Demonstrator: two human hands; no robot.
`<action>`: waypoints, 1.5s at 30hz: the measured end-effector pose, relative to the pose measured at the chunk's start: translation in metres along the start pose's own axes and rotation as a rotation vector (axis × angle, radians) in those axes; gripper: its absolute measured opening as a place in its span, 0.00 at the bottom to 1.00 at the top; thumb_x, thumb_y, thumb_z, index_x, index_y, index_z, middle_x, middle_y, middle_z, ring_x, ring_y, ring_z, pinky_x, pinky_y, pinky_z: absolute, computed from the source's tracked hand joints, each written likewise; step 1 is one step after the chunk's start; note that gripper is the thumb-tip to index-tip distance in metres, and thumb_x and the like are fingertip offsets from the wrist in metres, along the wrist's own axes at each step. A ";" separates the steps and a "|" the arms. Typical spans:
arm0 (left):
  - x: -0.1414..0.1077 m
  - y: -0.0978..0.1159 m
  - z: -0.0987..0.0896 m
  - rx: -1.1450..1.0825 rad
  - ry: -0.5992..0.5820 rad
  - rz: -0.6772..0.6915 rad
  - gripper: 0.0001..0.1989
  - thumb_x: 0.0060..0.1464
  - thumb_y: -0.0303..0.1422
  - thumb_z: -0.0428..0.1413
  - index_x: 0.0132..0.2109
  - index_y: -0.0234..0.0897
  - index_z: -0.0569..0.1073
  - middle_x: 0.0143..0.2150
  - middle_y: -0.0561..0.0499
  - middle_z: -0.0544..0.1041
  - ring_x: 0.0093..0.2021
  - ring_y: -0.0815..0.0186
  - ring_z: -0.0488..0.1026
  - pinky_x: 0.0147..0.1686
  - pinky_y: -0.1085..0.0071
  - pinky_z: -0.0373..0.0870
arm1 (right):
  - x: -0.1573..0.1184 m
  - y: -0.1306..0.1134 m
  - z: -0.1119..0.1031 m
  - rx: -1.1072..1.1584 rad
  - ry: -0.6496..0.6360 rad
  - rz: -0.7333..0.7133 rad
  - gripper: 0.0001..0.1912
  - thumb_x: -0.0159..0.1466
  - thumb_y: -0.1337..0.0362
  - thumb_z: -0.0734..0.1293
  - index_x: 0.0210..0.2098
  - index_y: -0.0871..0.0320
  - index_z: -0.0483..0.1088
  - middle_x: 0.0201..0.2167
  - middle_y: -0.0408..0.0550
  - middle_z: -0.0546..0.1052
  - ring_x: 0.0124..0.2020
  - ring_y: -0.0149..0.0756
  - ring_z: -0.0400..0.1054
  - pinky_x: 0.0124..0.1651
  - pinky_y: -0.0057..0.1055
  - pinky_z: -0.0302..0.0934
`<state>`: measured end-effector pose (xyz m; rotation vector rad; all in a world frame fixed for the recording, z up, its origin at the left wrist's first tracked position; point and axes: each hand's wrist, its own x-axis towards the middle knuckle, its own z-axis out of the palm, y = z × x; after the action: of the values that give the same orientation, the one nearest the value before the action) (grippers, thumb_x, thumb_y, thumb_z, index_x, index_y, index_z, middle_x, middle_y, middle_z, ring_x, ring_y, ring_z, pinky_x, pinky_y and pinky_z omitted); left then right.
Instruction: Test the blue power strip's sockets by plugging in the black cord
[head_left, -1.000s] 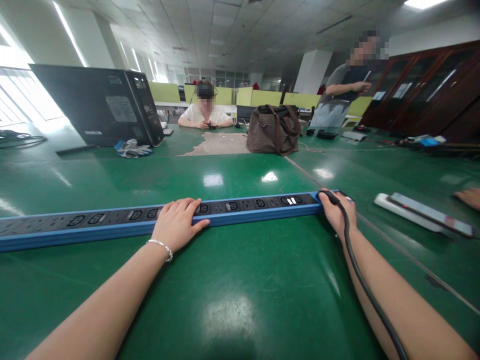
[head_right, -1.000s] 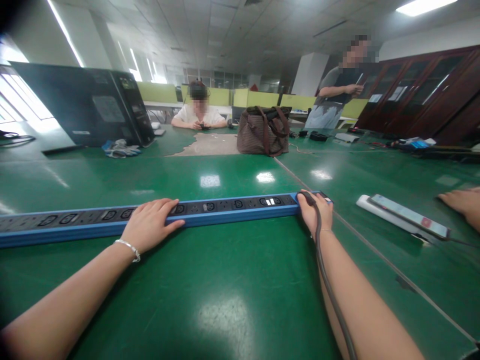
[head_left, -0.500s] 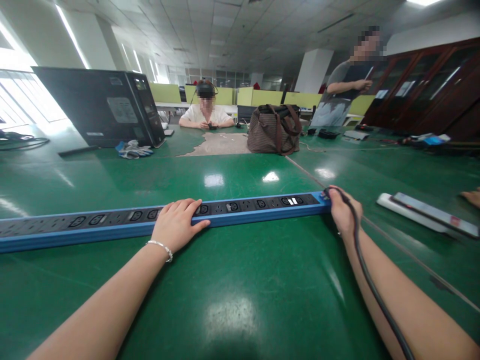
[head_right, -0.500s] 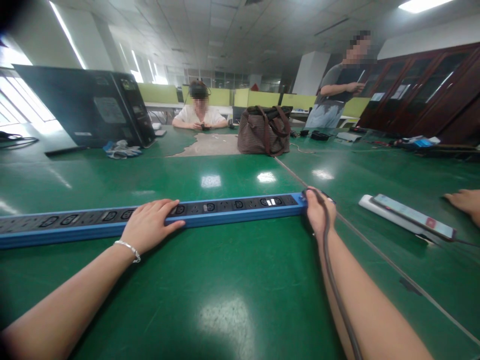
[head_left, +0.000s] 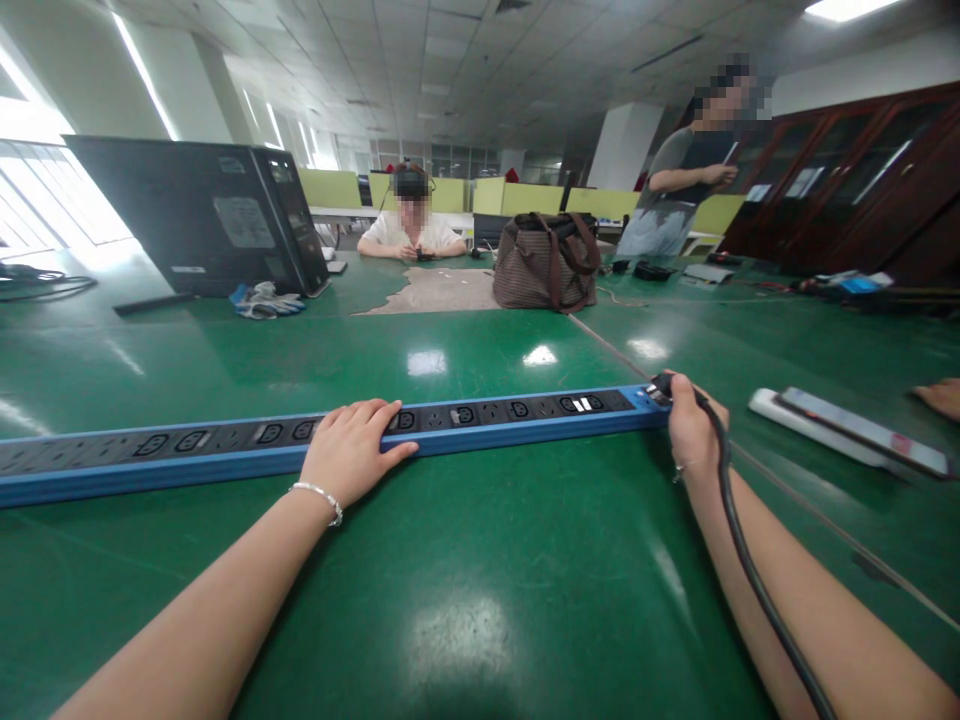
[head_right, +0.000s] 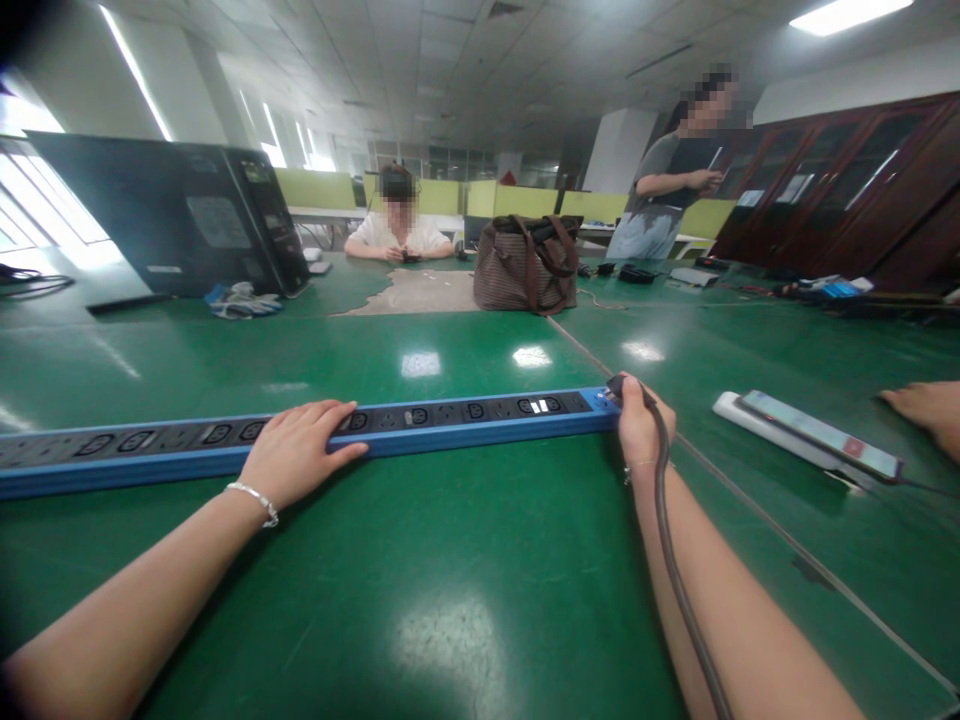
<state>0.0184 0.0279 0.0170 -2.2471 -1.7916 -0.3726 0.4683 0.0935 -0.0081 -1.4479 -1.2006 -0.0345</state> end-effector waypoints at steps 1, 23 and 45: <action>0.000 0.000 0.000 -0.001 0.000 0.000 0.30 0.53 0.52 0.46 0.58 0.41 0.64 0.55 0.45 0.70 0.54 0.54 0.65 0.53 0.58 0.59 | -0.001 -0.005 0.001 -0.029 0.017 0.018 0.26 0.61 0.46 0.56 0.42 0.59 0.74 0.38 0.51 0.78 0.45 0.46 0.70 0.49 0.43 0.62; 0.000 0.001 0.000 0.024 0.003 0.008 0.30 0.54 0.52 0.45 0.57 0.40 0.64 0.55 0.45 0.70 0.54 0.55 0.66 0.52 0.59 0.59 | -0.013 -0.034 0.016 -0.284 -0.218 -0.102 0.21 0.58 0.51 0.59 0.43 0.53 0.73 0.39 0.50 0.77 0.43 0.46 0.69 0.50 0.45 0.58; -0.001 0.000 0.001 -0.014 0.024 0.015 0.30 0.54 0.52 0.45 0.57 0.39 0.64 0.54 0.44 0.70 0.54 0.54 0.65 0.52 0.57 0.59 | -0.020 -0.021 0.018 -0.455 -0.309 -0.111 0.22 0.62 0.52 0.55 0.49 0.52 0.71 0.50 0.49 0.74 0.61 0.49 0.54 0.60 0.55 0.42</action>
<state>0.0182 0.0275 0.0156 -2.2546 -1.7644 -0.4096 0.4344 0.0903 -0.0107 -1.8251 -1.5977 -0.1755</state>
